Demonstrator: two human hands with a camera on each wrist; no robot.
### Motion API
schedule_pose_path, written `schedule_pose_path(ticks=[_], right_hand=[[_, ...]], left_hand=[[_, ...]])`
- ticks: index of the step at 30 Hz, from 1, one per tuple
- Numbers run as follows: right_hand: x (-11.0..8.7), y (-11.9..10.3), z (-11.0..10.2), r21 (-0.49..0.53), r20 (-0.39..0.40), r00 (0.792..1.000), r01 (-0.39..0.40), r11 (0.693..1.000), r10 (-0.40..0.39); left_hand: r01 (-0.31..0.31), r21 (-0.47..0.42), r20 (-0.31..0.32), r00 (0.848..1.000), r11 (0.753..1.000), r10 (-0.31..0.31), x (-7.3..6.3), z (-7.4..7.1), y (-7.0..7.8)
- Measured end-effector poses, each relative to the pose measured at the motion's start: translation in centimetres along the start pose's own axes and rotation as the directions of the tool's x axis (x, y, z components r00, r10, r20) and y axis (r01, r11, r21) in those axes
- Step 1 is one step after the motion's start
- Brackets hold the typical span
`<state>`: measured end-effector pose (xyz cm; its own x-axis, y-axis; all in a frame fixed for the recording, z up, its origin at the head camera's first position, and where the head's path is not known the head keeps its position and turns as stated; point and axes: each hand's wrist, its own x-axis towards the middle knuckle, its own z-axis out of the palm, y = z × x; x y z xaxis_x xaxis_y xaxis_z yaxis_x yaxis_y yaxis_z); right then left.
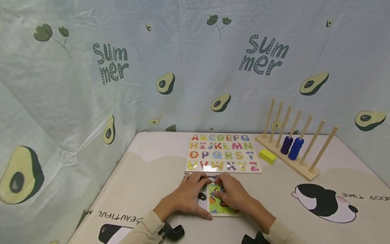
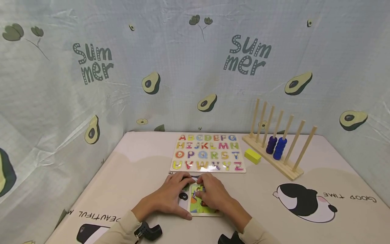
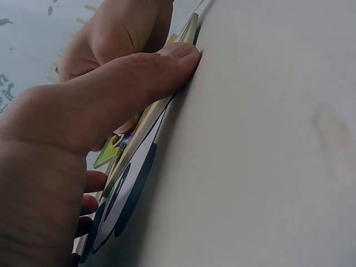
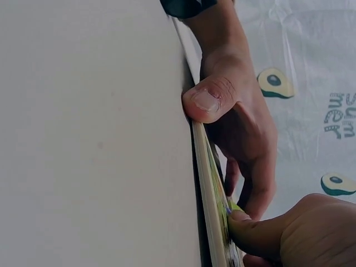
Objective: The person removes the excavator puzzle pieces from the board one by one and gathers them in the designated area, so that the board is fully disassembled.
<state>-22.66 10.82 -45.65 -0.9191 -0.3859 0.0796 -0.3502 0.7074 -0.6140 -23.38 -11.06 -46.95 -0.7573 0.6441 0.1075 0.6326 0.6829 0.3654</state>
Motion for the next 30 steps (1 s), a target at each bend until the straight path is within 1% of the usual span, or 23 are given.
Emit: schedule_pose_path(ticks=[2,6,8,10,15,21,26,30], right_hand=[[0.0,0.0,-0.1,0.017,-0.016,1.000,0.009,1.000,-0.008],[0.0,-0.1,-0.4,0.064,-0.084,0.996,0.043,0.997,-0.038],[-0.1,-0.2,-0.5,0.098,-0.103,0.994,0.057,0.994,-0.047],[-0.2,-0.1,-0.6,0.132,-0.102,0.993,0.070,0.989,-0.057],[-0.5,0.1,-1.0,0.220,-0.065,0.996,0.075,0.973,-0.062],[-0.5,0.6,-2.1,0.263,-0.076,0.995,0.080,0.961,-0.062],[-0.1,1.3,-3.4,0.263,-0.094,0.995,0.040,0.964,-0.016],[0.2,1.8,-4.3,0.272,-0.108,0.993,-0.023,0.962,0.055]], left_hand=[[-0.001,0.000,0.000,1.000,1.000,0.001,0.0,-0.1,0.0],[-0.012,0.007,-0.009,1.000,1.000,0.012,0.1,-0.1,0.0],[-0.020,0.007,-0.016,1.000,1.000,0.020,0.1,0.0,0.0],[-0.022,0.005,-0.017,1.000,1.000,0.022,0.0,0.1,0.1],[-0.016,-0.003,0.002,1.000,1.000,0.016,-0.2,0.6,0.1],[-0.028,0.004,-0.002,1.000,1.000,0.028,-0.1,0.7,0.0],[-0.038,0.013,-0.015,0.999,0.999,0.038,0.0,0.4,-0.1],[-0.031,0.015,-0.005,0.999,0.999,0.031,0.0,0.2,-0.2]])
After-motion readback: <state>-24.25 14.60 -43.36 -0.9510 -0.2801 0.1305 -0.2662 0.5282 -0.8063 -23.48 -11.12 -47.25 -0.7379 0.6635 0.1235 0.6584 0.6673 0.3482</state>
